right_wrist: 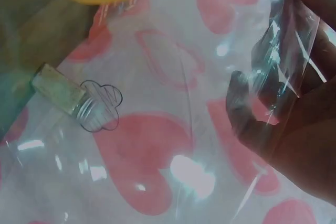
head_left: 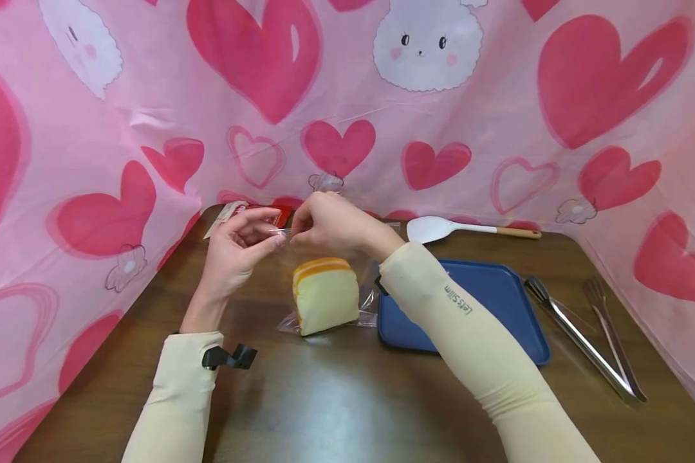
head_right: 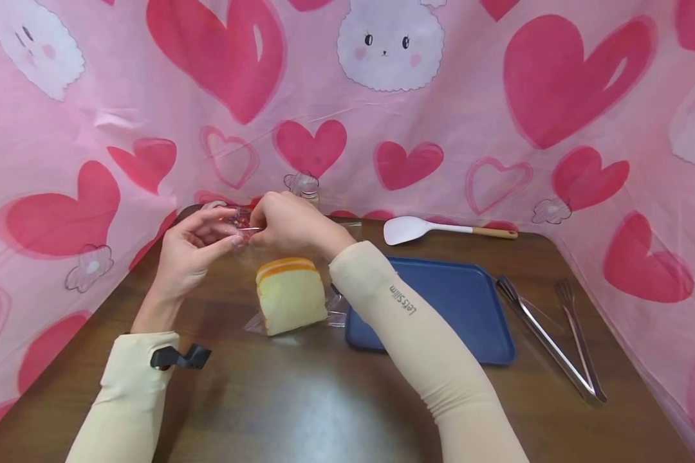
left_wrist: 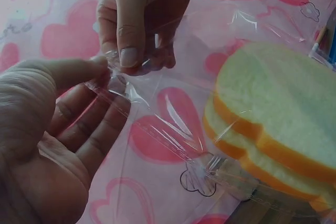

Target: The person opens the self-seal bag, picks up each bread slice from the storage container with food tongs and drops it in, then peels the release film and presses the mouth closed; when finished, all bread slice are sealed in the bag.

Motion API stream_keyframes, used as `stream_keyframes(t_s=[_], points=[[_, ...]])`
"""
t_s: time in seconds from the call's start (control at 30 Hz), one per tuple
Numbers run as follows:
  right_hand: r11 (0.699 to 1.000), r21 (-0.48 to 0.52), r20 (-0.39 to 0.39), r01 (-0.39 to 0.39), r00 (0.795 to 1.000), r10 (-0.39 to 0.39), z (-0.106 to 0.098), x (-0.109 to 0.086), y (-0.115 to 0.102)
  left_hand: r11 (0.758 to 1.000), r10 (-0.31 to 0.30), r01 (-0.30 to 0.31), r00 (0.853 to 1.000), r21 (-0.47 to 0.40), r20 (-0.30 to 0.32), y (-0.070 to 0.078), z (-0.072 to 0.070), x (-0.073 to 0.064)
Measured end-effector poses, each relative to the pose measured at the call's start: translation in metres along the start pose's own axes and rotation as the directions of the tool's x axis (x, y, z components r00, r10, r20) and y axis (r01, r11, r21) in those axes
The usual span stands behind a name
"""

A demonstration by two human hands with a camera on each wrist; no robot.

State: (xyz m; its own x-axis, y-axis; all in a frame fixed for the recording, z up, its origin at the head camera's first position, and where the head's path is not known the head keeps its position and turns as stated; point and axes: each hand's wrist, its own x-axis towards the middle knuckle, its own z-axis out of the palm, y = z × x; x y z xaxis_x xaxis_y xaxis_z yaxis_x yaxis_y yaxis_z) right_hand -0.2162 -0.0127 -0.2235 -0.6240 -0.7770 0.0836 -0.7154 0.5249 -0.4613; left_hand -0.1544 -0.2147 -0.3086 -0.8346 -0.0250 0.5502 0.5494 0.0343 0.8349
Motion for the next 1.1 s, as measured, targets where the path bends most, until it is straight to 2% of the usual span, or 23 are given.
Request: stream_keyframes(t_s=[0.2,0.43,0.67,0.9,1.1], points=[[0.999,-0.029,-0.014,0.038,0.999,-0.039,0.003,0.000,0.001,0.993,-0.087,0.081,0.993,0.089,0.075,0.001,-0.001,-0.001],[0.994,-0.078,-0.007,0.075,0.997,-0.075,0.003,-0.003,0.003,0.977,-0.097,0.082,0.993,0.198,0.066,0.003,-0.002,-0.002],[0.993,-0.103,-0.019,0.052,0.998,-0.054,0.000,-0.018,0.014,0.975,-0.089,0.076,0.994,0.207,0.057,0.004,-0.002,-0.003],[0.995,-0.094,-0.060,0.043,0.997,-0.049,-0.006,-0.038,0.036,0.968,-0.125,0.106,0.990,0.228,0.070,0.006,-0.001,-0.003],[0.998,-0.059,-0.072,-0.016,0.997,0.012,-0.012,-0.057,0.055,0.967,-0.118,0.095,0.990,0.238,0.082,0.008,-0.001,-0.004]])
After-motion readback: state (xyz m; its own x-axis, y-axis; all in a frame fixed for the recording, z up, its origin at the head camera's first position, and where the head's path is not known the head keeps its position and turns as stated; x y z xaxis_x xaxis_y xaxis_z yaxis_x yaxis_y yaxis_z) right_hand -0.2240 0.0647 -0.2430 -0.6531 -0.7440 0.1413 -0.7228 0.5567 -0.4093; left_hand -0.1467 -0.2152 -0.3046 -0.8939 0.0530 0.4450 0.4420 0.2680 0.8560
